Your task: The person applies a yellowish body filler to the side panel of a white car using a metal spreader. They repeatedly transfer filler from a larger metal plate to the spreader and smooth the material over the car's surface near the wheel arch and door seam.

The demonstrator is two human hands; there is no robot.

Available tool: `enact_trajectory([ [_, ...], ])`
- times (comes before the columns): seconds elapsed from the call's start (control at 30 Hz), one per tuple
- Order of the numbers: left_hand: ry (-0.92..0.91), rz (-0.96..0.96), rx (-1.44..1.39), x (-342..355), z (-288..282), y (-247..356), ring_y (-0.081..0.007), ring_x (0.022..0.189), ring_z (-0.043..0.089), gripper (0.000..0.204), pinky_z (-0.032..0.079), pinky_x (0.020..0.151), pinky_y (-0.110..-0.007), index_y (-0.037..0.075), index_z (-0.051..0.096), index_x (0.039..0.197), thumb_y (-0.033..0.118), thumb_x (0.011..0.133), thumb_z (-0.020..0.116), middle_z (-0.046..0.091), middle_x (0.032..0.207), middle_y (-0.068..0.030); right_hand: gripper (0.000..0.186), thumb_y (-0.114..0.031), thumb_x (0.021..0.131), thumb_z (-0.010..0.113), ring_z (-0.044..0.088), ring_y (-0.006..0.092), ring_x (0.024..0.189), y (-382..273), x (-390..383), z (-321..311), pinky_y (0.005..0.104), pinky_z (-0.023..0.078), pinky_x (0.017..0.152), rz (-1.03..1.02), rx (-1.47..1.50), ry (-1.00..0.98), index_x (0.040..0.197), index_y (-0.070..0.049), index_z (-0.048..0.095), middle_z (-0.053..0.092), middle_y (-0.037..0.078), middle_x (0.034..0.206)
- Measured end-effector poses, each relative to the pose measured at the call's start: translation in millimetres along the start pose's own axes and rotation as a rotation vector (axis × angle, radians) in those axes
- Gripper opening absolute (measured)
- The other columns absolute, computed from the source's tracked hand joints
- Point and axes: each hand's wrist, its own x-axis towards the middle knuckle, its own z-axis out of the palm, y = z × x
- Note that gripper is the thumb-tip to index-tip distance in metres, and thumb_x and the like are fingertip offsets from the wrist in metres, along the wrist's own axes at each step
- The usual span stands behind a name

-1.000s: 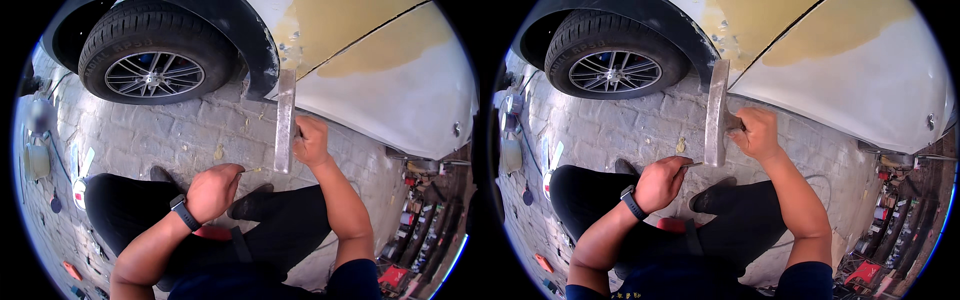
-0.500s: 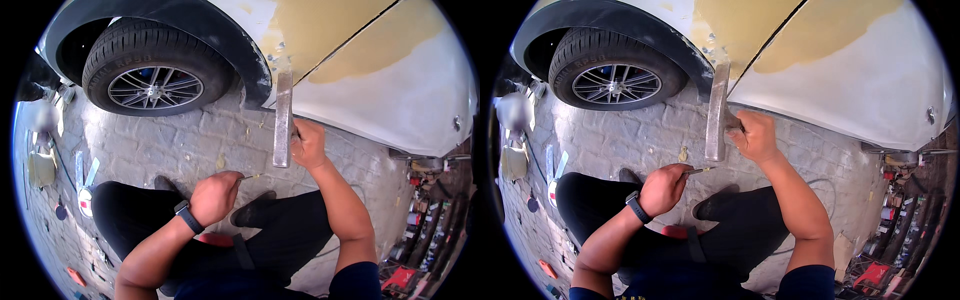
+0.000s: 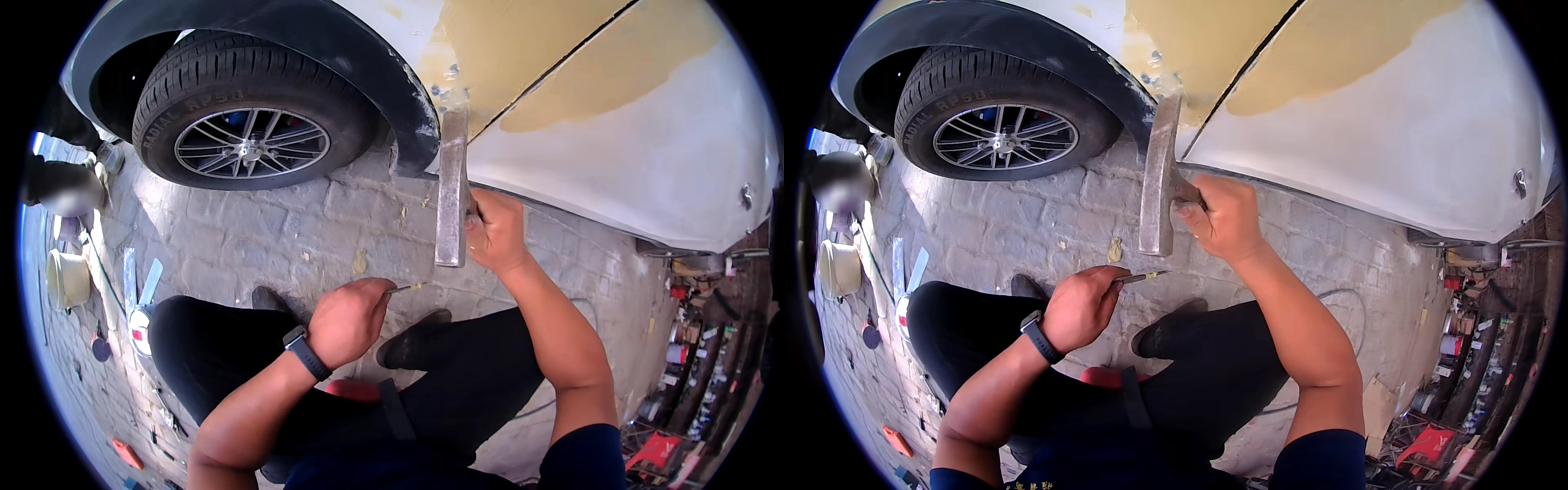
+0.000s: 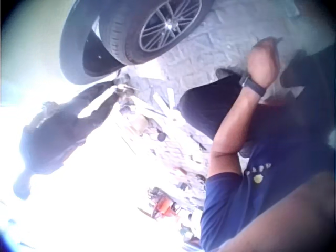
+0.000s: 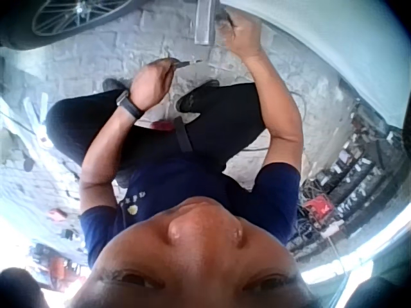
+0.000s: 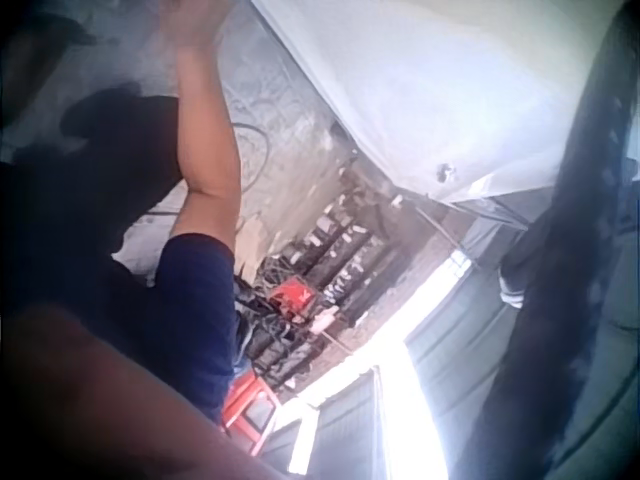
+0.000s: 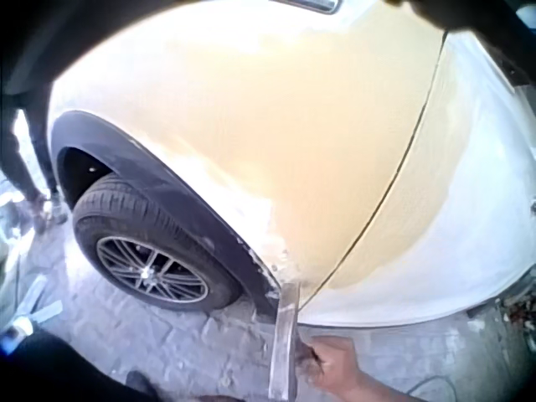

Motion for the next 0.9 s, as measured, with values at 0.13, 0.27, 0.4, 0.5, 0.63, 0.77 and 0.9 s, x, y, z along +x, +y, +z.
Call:
enact_trajectory([
  [0.13,-0.038,-0.013,-0.024,0.9,-2.5,1.1,-0.046,0.097,0.069,0.022,0.056,0.083,-0.052,0.001,0.068,0.119,0.006,0.099,0.061,0.072,0.104,-0.0247,0.07,-0.068,0.101,0.059,0.053,0.0354,0.055,-1.6,-10.1,-4.8,0.0416,0.041,0.051,-0.016,-0.013,-0.013,0.082,0.0,0.061,0.049,0.014,0.063],
  [0.27,-0.004,0.02,-0.029,2.2,-2.7,1.9,-0.0463,0.098,0.068,0.024,0.056,0.084,-0.052,0.0,0.068,0.12,0.005,0.099,0.06,0.072,0.103,-0.0251,0.068,-0.068,0.1,0.061,0.053,0.0348,0.054,3.5,-7.1,-1.1,0.0412,0.04,0.05,-0.008,-0.055,-0.01,0.078,-0.003,0.061,0.049,0.013,0.063],
  [0.4,-0.008,0.015,-0.024,1.7,-0.4,4.5,-0.0459,0.097,0.069,0.022,0.056,0.082,-0.052,0.001,0.068,0.119,0.007,0.099,0.06,0.072,0.103,-0.024,0.066,-0.066,0.1,0.06,0.054,0.036,0.056,5.7,-12.2,-5.9,0.0428,0.042,0.052,-0.029,-0.075,-0.051,0.078,-0.003,0.061,0.052,0.014,0.065],
  [0.5,0.048,0.034,-0.007,4.6,-1.3,1.6,-0.0449,0.093,0.069,0.017,0.056,0.079,-0.052,0.003,0.07,0.113,0.009,0.1,0.06,0.072,0.102,-0.0217,0.067,-0.065,0.101,0.06,0.055,0.0377,0.058,4.3,-8.2,-6.4,0.0437,0.043,0.054,-0.033,-0.095,-0.097,0.081,-0.001,0.062,0.052,0.016,0.066],
  [0.63,0.079,-0.045,-0.106,4.2,-7.2,6.0,-0.0472,0.091,0.067,0.016,0.054,0.076,-0.052,0.0,0.069,0.11,0.01,0.102,0.06,0.07,0.098,-0.0249,0.066,-0.063,0.101,0.059,0.055,0.0383,0.059,6.3,-14.9,-0.8,0.0435,0.043,0.054,0.043,-0.054,-0.026,0.085,0.001,0.065,0.053,0.016,0.066],
  [0.77,0.202,-0.437,-0.845,7.9,-34.0,-20.4,-0.0256,0.096,0.071,0.024,0.054,0.083,-0.04,-0.001,0.066,0.119,0.02,0.109,0.059,0.073,0.102,-0.0161,0.064,-0.059,0.105,0.055,0.056,0.0363,0.058,0.5,-20.7,-9.2,0.0418,0.042,0.054,0.065,0.014,-0.058,0.089,0.002,0.067,0.055,0.015,0.067],
  [0.9,0.322,-0.399,-1.406,12.0,-58.2,-5.1,-0.0227,0.119,0.067,0.031,0.052,0.105,-0.04,0.002,0.059,0.137,0.02,0.113,0.053,0.069,0.133,-0.0085,0.062,-0.057,0.105,0.055,0.056,0.0344,0.058,-12.1,-25.2,-14.9,0.0403,0.042,0.055,0.094,0.074,-0.058,0.091,0.002,0.068,0.053,0.014,0.066],
])
